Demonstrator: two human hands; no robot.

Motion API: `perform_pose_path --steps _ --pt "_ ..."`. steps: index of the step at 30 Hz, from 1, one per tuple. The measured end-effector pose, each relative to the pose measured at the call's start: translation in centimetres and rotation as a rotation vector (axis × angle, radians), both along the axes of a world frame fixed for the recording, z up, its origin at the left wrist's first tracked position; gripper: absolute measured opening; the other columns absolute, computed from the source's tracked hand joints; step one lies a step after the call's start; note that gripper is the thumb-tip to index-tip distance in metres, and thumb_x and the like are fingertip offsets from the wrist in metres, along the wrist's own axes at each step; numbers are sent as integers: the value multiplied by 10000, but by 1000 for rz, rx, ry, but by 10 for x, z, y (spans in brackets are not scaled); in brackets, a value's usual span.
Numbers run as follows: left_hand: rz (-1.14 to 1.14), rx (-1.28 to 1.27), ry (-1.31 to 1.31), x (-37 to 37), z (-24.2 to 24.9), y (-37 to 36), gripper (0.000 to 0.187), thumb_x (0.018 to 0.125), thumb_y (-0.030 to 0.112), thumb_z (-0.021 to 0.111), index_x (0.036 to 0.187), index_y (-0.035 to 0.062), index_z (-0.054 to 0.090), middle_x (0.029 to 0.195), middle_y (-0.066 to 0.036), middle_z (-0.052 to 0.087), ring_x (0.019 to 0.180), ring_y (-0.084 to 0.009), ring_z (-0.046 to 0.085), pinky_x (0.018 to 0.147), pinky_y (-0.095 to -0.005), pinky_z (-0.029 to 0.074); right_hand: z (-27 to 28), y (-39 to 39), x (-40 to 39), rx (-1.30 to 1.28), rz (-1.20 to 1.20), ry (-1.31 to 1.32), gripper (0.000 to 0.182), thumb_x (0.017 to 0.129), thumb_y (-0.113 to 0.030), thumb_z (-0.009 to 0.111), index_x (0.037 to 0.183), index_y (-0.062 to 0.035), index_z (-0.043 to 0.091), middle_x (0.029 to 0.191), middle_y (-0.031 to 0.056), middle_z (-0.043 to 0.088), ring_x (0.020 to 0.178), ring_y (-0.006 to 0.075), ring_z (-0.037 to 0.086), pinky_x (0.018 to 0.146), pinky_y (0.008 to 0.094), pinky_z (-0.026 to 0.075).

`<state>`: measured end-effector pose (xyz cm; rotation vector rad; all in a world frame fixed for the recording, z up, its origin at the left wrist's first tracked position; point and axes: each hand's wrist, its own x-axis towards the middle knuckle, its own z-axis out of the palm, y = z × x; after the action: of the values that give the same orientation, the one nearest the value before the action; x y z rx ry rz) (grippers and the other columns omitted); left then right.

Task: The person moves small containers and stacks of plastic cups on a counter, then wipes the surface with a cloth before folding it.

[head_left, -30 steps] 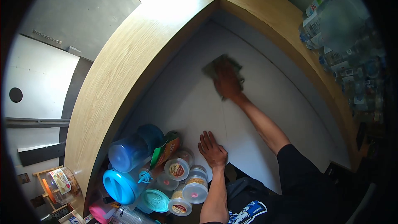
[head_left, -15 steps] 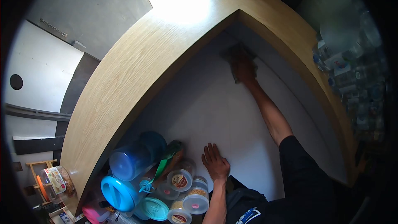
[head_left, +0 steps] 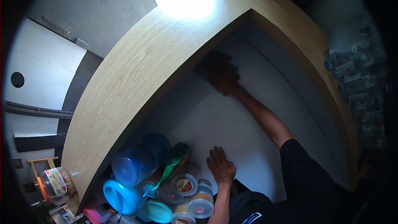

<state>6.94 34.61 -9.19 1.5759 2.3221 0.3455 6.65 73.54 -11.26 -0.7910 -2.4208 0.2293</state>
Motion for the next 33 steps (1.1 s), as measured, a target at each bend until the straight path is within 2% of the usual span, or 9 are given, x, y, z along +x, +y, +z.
perform_pose_path --steps 1,7,9,13,16,20,23,28,33 --pt "-1 -2 4 0 -1 0 739 846 124 545 1560 -2 404 1648 -210 358 1544 -394 300 1232 -607 239 5 -20 2 -25 88 -19 544 919 -212 699 1439 -91 593 1513 179 534 1469 381 424 1224 526 318" --pt "12 -16 -24 1 2 0 755 844 121 550 1570 -4 385 1656 -208 343 1557 -385 274 1248 -597 208 13 -131 6 -250 69 -74 693 928 -242 699 1567 -135 454 1623 150 413 1539 347 327 1263 532 246" --pt "14 11 -22 2 1 -1 756 842 118 552 1569 -5 386 1656 -209 343 1556 -387 275 1248 -598 207 12 -172 7 -278 161 -99 712 923 -242 703 1577 -143 440 1627 148 408 1545 343 316 1270 529 238" --pt "19 44 -21 2 0 -1 756 840 115 556 1567 -5 388 1656 -209 343 1555 -387 279 1248 -598 208 10 -186 25 -265 367 -87 696 920 -250 705 1566 -157 464 1607 152 433 1539 342 330 1273 526 243" --pt "12 35 -5 2 1 -1 759 839 118 558 1569 -1 386 1655 -210 343 1554 -384 280 1247 -595 213 8 -147 38 -343 268 -101 645 912 -252 711 1521 -151 525 1571 156 476 1518 345 365 1262 525 268" --pt "20 47 -12 2 5 0 764 837 118 558 1572 6 385 1654 -211 343 1553 -382 284 1245 -591 223 -18 -77 6 -83 -205 12 591 872 -216 732 1437 -112 594 1514 180 521 1438 384 446 1217 560 319" --pt "19 78 -4 1 3 -1 758 837 118 552 1570 11 391 1647 -210 356 1545 -379 303 1242 -586 233 -25 -69 -32 -12 -247 29 609 855 -212 732 1440 -119 593 1505 170 537 1446 376 441 1207 532 342" --pt "14 127 5 0 -5 -3 732 839 124 548 1549 4 419 1625 -213 391 1534 -388 321 1229 -590 246 -9 -147 -68 -198 49 127 664 823 -235 750 1455 -135 570 1552 169 480 1481 389 391 1237 556 292" --pt "-5 130 31 1 -18 -9 685 858 125 545 1522 -13 444 1619 -211 401 1524 -392 334 1225 -587 245 0 -225 -19 -205 175 0 676 855 -254 731 1499 -172 543 1590 152 450 1493 374 384 1247 548 273"
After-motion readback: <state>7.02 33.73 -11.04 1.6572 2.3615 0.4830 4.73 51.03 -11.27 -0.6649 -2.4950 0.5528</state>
